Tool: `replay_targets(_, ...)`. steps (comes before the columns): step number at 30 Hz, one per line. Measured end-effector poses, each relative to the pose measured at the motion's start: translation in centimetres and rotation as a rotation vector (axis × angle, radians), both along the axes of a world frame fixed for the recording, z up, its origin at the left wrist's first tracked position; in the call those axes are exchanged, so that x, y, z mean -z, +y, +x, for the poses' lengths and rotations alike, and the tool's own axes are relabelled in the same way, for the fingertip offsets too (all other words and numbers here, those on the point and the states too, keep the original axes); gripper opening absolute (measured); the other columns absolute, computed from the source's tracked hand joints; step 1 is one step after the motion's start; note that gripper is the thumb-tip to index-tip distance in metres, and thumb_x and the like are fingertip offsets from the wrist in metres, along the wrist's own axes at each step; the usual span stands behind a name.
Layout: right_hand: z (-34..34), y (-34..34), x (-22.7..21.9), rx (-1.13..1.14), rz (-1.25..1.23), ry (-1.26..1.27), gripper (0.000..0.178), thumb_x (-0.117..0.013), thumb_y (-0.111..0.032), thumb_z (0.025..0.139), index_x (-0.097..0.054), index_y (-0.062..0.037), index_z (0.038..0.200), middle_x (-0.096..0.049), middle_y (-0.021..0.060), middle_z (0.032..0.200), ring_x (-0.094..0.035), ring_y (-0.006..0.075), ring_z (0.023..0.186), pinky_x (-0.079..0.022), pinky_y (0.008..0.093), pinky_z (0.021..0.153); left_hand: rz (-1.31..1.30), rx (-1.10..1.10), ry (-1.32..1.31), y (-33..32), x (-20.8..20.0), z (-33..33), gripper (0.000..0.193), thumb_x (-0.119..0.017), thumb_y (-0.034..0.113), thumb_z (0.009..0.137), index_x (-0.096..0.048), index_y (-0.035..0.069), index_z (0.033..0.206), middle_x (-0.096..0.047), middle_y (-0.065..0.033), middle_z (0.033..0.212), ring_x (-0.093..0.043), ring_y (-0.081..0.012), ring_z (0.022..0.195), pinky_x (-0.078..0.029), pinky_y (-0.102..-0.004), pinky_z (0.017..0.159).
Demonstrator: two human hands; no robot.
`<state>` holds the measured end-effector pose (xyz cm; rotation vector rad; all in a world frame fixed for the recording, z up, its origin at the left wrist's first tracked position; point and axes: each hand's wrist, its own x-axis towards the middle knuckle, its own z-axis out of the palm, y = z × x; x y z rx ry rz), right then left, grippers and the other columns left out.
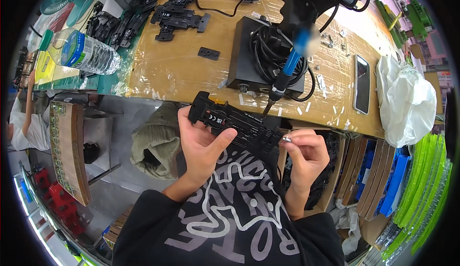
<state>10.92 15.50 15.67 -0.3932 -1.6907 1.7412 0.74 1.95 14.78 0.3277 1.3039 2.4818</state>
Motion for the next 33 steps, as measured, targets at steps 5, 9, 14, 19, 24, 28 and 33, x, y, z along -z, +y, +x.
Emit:
replay_targets(5,0.1,0.4,-0.1,-0.009,0.076,0.009,0.020,-0.059,0.015,0.063,-0.054,0.0036,0.078,-0.054,0.0137,0.078,-0.054,0.0180,0.071,-0.046,0.0244,0.064,-0.139,0.142,0.044,-0.3,-1.0,0.0,0.045,-0.057,-0.006,0.071,-0.029,0.000,0.106,-0.047,-0.0115,0.097,-0.049,-0.0140,0.088,-0.042,-0.0250,0.076)
replay_targets(9,0.5,0.6,-0.1,-0.017,0.062,0.017,0.021,-0.059,0.016,0.063,-0.054,0.0040,0.080,-0.053,0.0131,0.078,-0.053,0.0181,0.072,-0.045,0.0249,0.065,-0.348,0.319,0.153,-0.9,-0.4,0.3,0.036,-0.062,0.002,0.071,-0.043,-0.002,0.101,-0.053,-0.0079,0.089,-0.052,-0.0095,0.077,-0.042,-0.0202,0.067)
replay_targets(14,0.0,0.5,-0.1,-0.100,0.117,0.061,0.017,-0.057,0.013,0.066,-0.052,0.0030,0.079,-0.053,0.0136,0.081,-0.052,0.0204,0.077,-0.045,0.0315,0.071,-0.453,0.473,0.229,-0.4,-0.8,0.6,0.033,-0.064,0.006,0.069,-0.048,-0.002,0.097,-0.057,-0.0052,0.082,-0.054,-0.0066,0.073,-0.043,-0.0191,0.062)
replay_targets(19,-0.4,-0.2,-0.4,-0.058,0.050,0.061,0.015,-0.055,0.010,0.069,-0.050,0.0014,0.080,-0.053,0.0138,0.082,-0.052,0.0222,0.080,-0.042,0.0358,0.078,-0.522,0.517,0.306,-0.2,-0.3,0.6,0.031,-0.063,0.008,0.070,-0.050,-0.001,0.096,-0.054,-0.0032,0.072,-0.047,-0.0046,0.055,-0.037,-0.0181,0.047)
replay_targets(24,-0.4,0.1,-0.1,-0.063,0.019,0.066,0.013,-0.055,0.009,0.071,-0.050,0.0025,0.081,-0.054,0.0144,0.084,-0.052,0.0234,0.082,-0.042,0.0349,0.078,-0.547,0.545,0.340,-0.2,-0.3,0.4,0.030,-0.063,0.008,0.070,-0.051,0.001,0.096,-0.053,-0.0012,0.065,-0.044,-0.0049,0.049,-0.034,-0.0185,0.044)
replay_targets(28,-0.1,0.6,0.6,-0.079,0.192,-0.018,0.015,-0.057,0.009,0.069,-0.054,0.0032,0.082,-0.054,0.0143,0.085,-0.054,0.0227,0.081,-0.044,0.0314,0.075,-0.636,0.632,0.324,-0.3,-0.8,0.3,0.030,-0.064,0.004,0.067,-0.051,-0.003,0.094,-0.057,-0.0083,0.083,-0.055,-0.0104,0.069,-0.044,-0.0216,0.060)
replay_targets(33,-0.6,-0.1,0.2,0.009,0.075,-0.100,0.017,-0.059,0.011,0.066,-0.057,0.0024,0.080,-0.054,0.0124,0.082,-0.055,0.0211,0.079,-0.045,0.0280,0.072,-0.633,0.658,0.328,-0.1,-0.7,0.4,0.030,-0.064,0.005,0.067,-0.052,-0.002,0.094,-0.057,-0.0072,0.080,-0.054,-0.0097,0.061,-0.042,-0.0202,0.054)
